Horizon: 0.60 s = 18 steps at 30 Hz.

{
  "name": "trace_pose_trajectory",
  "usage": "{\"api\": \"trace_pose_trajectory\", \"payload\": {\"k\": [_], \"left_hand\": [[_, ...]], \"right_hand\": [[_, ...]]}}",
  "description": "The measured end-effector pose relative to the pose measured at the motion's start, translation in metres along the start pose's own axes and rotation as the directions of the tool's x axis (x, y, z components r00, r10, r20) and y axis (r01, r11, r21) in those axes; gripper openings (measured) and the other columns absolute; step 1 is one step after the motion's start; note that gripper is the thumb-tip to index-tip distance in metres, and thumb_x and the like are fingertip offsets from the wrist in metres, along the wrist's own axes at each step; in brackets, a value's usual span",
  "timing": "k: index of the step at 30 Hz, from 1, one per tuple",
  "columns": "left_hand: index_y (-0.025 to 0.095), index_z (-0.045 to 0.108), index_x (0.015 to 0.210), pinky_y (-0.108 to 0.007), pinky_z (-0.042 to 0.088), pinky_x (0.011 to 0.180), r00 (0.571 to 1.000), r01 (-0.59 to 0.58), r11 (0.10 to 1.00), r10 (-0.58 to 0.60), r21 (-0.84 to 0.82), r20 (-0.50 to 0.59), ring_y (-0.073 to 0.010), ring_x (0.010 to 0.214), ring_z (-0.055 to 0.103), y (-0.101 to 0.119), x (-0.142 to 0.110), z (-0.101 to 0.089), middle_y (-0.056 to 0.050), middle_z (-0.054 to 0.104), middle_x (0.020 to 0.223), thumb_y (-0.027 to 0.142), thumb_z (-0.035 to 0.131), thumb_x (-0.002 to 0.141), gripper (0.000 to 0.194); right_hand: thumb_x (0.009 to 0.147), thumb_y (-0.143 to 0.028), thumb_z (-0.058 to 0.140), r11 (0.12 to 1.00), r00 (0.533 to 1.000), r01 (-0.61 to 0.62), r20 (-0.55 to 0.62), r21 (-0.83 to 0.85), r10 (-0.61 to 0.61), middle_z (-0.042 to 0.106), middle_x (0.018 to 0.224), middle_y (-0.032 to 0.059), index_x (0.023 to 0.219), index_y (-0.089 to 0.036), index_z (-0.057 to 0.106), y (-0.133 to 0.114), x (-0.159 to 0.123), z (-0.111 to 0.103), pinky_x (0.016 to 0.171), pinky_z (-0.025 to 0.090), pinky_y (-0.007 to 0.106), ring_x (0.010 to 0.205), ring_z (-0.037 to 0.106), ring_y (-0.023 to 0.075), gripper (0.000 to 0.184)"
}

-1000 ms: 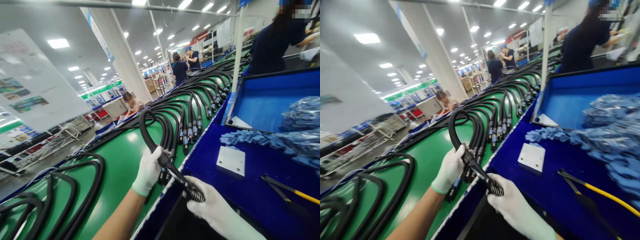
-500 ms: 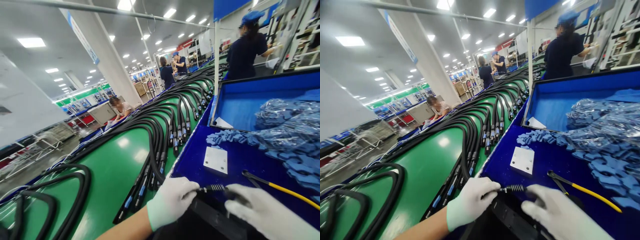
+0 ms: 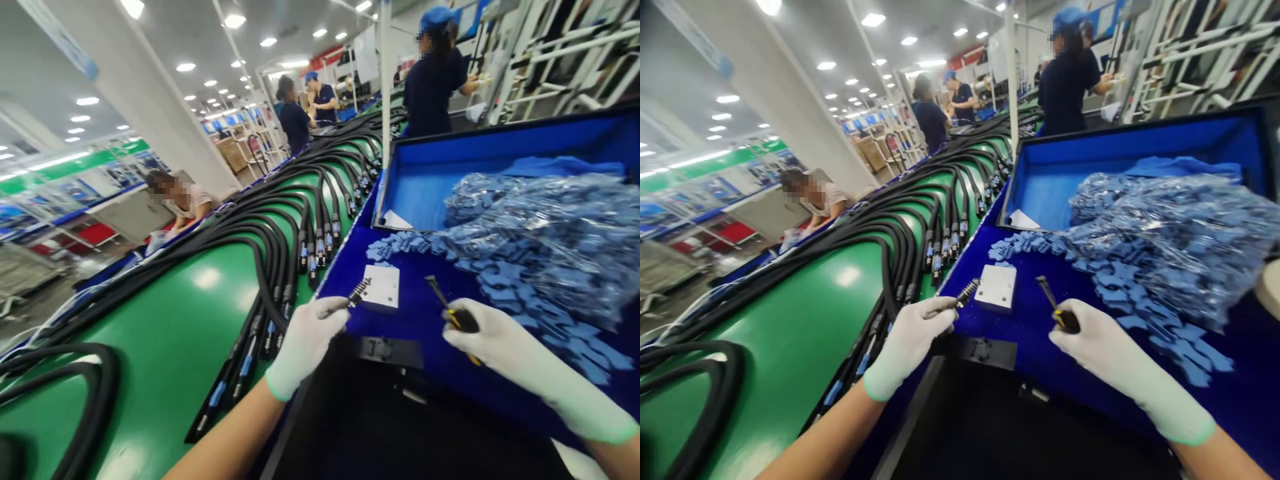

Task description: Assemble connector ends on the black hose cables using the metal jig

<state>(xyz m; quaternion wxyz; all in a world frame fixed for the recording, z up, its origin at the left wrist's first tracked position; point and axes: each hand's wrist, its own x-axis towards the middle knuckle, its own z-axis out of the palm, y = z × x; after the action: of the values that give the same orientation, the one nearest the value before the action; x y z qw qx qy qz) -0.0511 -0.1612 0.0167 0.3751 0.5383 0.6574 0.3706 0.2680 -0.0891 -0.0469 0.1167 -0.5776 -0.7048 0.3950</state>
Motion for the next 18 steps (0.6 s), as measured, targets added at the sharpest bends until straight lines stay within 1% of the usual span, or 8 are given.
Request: {"api": "trace_pose_trajectory", "payload": {"k": [2, 3, 5, 8, 10, 12, 15, 18], "left_hand": [[0.018, 0.076, 0.123, -0.033, 0.055, 0.086, 0.999, 0.046, 0.996, -0.045, -0.082, 0.005, -0.0221, 0.092, 0.071, 0.003, 0.006, 0.002, -0.008, 0.078, 0.107, 0.04, 0.073, 0.089, 0.041], [0.017, 0.076, 0.124, -0.032, 0.055, 0.086, 0.998, 0.06, 0.992, -0.06, -0.108, 0.012, -0.0219, 0.092, 0.071, 0.006, 0.008, 0.003, -0.008, 0.078, 0.108, 0.04, 0.074, 0.088, 0.043], [0.016, 0.076, 0.124, -0.032, 0.055, 0.086, 0.998, 0.067, 0.99, -0.065, -0.122, 0.015, -0.0218, 0.093, 0.071, 0.011, 0.009, 0.005, -0.008, 0.078, 0.109, 0.041, 0.076, 0.088, 0.044], [0.016, 0.077, 0.123, -0.032, 0.056, 0.085, 0.999, 0.052, 0.993, -0.05, -0.104, 0.022, -0.0225, 0.091, 0.072, 0.019, 0.009, 0.009, -0.008, 0.078, 0.103, 0.041, 0.076, 0.088, 0.043], [0.017, 0.078, 0.124, -0.033, 0.056, 0.087, 0.999, 0.025, 0.996, -0.023, -0.08, 0.026, -0.024, 0.094, 0.072, 0.023, 0.009, 0.012, -0.008, 0.078, 0.105, 0.041, 0.074, 0.089, 0.043], [0.019, 0.078, 0.124, -0.036, 0.056, 0.094, 1.0, 0.0, 0.999, 0.001, -0.053, 0.019, -0.0258, 0.103, 0.072, 0.024, 0.009, 0.014, -0.008, 0.078, 0.113, 0.04, 0.073, 0.09, 0.041], [0.023, 0.08, 0.12, -0.036, 0.053, 0.101, 0.999, -0.044, 0.999, 0.044, 0.005, -0.006, -0.0263, 0.111, 0.07, 0.025, 0.008, 0.019, -0.005, 0.076, 0.121, 0.039, 0.071, 0.09, 0.034], [0.026, 0.081, 0.115, -0.032, 0.053, 0.098, 0.99, -0.137, 0.987, 0.139, 0.089, -0.022, -0.0238, 0.11, 0.069, 0.022, 0.004, 0.025, -0.003, 0.076, 0.115, 0.039, 0.069, 0.094, 0.028]], "right_hand": [[0.082, -0.032, 0.053, 0.987, 0.988, 0.152, 0.013, 0.054, -0.153, 0.068, 0.109, 0.0049, 0.119, -0.02, 0.062, -0.018, -0.007, 0.005, 0.085, 0.057, 0.029, 0.091, 0.067, 0.0158, 0.04], [0.081, -0.025, 0.051, 0.962, 0.965, 0.264, -0.009, 0.064, -0.264, 0.066, 0.121, 0.006, 0.124, -0.02, 0.063, -0.026, -0.01, 0.01, 0.097, 0.057, 0.03, 0.105, 0.067, 0.0167, 0.045], [0.083, -0.017, 0.047, 0.878, 0.882, 0.472, -0.051, 0.079, -0.469, 0.055, 0.144, 0.0068, 0.138, -0.021, 0.062, -0.042, -0.017, 0.021, 0.12, 0.049, 0.033, 0.132, 0.058, 0.0183, 0.057], [0.091, -0.015, 0.044, 0.757, 0.767, 0.641, -0.063, 0.127, -0.638, 0.044, 0.157, 0.0038, 0.154, -0.027, 0.051, -0.063, -0.023, 0.028, 0.133, 0.038, 0.035, 0.146, 0.048, 0.0164, 0.065], [0.093, -0.014, 0.043, 0.705, 0.716, 0.697, -0.08, 0.133, -0.693, 0.043, 0.157, 0.0024, 0.157, -0.028, 0.048, -0.073, -0.024, 0.027, 0.134, 0.036, 0.033, 0.147, 0.047, 0.0145, 0.066], [0.092, -0.013, 0.042, 0.677, 0.687, 0.726, -0.098, 0.12, -0.72, 0.043, 0.157, 0.0037, 0.158, -0.026, 0.047, -0.078, -0.023, 0.024, 0.134, 0.035, 0.034, 0.148, 0.046, 0.0147, 0.067], [0.091, -0.013, 0.043, 0.68, 0.69, 0.724, -0.095, 0.115, -0.718, 0.044, 0.157, 0.0062, 0.157, -0.022, 0.048, -0.079, -0.023, 0.023, 0.134, 0.036, 0.035, 0.147, 0.047, 0.0156, 0.067], [0.089, -0.012, 0.045, 0.69, 0.702, 0.712, -0.083, 0.134, -0.708, 0.043, 0.157, 0.006, 0.155, -0.024, 0.048, -0.076, -0.024, 0.025, 0.134, 0.037, 0.036, 0.147, 0.046, 0.0155, 0.068]]}}
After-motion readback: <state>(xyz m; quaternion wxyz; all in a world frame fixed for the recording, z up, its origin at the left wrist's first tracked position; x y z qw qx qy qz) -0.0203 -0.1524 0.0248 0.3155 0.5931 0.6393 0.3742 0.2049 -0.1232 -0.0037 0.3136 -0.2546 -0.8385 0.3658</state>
